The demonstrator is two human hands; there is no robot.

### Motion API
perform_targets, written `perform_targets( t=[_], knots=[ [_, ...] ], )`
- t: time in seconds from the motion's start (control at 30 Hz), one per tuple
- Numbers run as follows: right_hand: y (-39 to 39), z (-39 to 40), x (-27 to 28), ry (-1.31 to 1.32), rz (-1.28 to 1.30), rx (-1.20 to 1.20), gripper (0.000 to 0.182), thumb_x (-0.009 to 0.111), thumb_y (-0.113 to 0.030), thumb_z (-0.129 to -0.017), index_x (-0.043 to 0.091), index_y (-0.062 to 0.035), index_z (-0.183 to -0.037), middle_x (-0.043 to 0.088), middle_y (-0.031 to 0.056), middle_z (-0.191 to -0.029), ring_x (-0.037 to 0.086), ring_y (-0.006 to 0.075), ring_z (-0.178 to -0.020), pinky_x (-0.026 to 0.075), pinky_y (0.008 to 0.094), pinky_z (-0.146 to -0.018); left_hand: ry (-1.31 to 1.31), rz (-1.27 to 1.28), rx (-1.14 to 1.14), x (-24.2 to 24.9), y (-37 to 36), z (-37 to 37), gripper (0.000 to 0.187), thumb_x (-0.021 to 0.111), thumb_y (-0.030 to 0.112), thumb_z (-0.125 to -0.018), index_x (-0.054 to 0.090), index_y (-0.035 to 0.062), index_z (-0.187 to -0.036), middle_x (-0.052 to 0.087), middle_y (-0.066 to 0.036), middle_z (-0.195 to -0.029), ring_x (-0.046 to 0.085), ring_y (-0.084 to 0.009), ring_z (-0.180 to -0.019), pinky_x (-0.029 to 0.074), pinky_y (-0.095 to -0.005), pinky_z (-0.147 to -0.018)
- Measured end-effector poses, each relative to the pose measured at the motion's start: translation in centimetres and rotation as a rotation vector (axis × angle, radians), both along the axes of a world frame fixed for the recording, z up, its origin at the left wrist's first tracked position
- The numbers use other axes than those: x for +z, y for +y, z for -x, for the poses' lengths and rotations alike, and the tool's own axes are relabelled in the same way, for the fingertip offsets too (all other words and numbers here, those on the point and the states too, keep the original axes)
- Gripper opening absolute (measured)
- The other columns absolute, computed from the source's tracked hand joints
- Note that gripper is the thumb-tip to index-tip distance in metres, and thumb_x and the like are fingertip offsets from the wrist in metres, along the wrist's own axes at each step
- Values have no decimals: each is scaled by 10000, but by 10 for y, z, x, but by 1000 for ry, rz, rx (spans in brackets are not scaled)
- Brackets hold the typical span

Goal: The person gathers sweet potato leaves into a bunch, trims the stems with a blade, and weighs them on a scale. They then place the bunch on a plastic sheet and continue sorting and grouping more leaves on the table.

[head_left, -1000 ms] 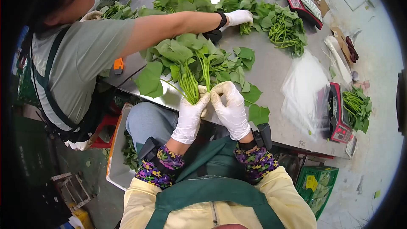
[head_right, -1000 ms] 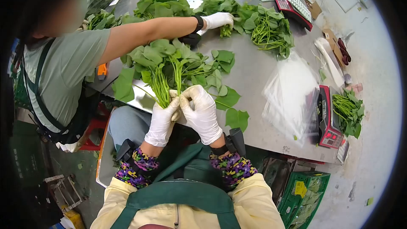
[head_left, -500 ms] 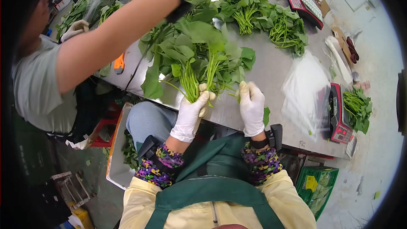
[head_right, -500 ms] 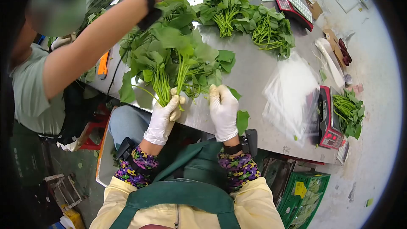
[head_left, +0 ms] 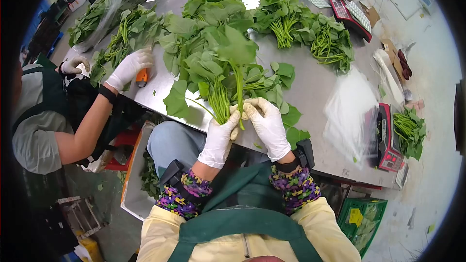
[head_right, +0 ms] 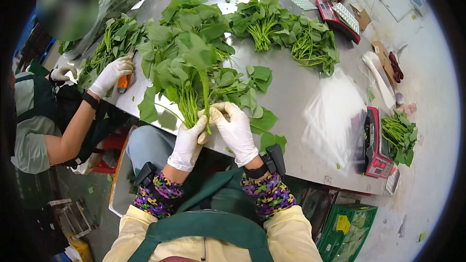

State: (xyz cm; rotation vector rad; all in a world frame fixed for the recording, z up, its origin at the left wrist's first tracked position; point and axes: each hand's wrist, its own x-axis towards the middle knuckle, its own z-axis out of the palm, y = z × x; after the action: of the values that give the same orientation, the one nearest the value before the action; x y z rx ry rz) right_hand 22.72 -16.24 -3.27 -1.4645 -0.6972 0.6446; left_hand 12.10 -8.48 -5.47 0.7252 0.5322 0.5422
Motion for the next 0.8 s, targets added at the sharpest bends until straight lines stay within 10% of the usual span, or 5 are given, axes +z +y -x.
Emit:
perform_targets(
  t=[0.47,0.57,0.8],
  knots=[
    [-7,29,7,-370,92,-210,174,613,-160,-894,595,10,-924,627,54,-786,566,85,-680,462,234,-640,-43,-27,86,-2,2,1,191,650,73,-855,569,20,-1019,607,-18,-796,479,-49,-542,360,-162,-448],
    [-16,40,-2,-497,227,-69,170,630,-220,-859,591,-60,-902,622,103,-768,628,247,-659,485,342,-595,-6,-31,120,-1,1,0,171,647,71,-856,563,29,-999,634,-43,-834,494,-54,-561,380,-165,-471],
    [-9,25,-2,-735,51,-215,113,628,-135,-818,588,-59,-892,609,128,-775,606,327,-692,473,396,-600,74,-112,190,-3,-1,0,270,567,249,-933,602,31,-1088,658,-45,-946,501,-16,-679,373,-172,-541]
  ],
)
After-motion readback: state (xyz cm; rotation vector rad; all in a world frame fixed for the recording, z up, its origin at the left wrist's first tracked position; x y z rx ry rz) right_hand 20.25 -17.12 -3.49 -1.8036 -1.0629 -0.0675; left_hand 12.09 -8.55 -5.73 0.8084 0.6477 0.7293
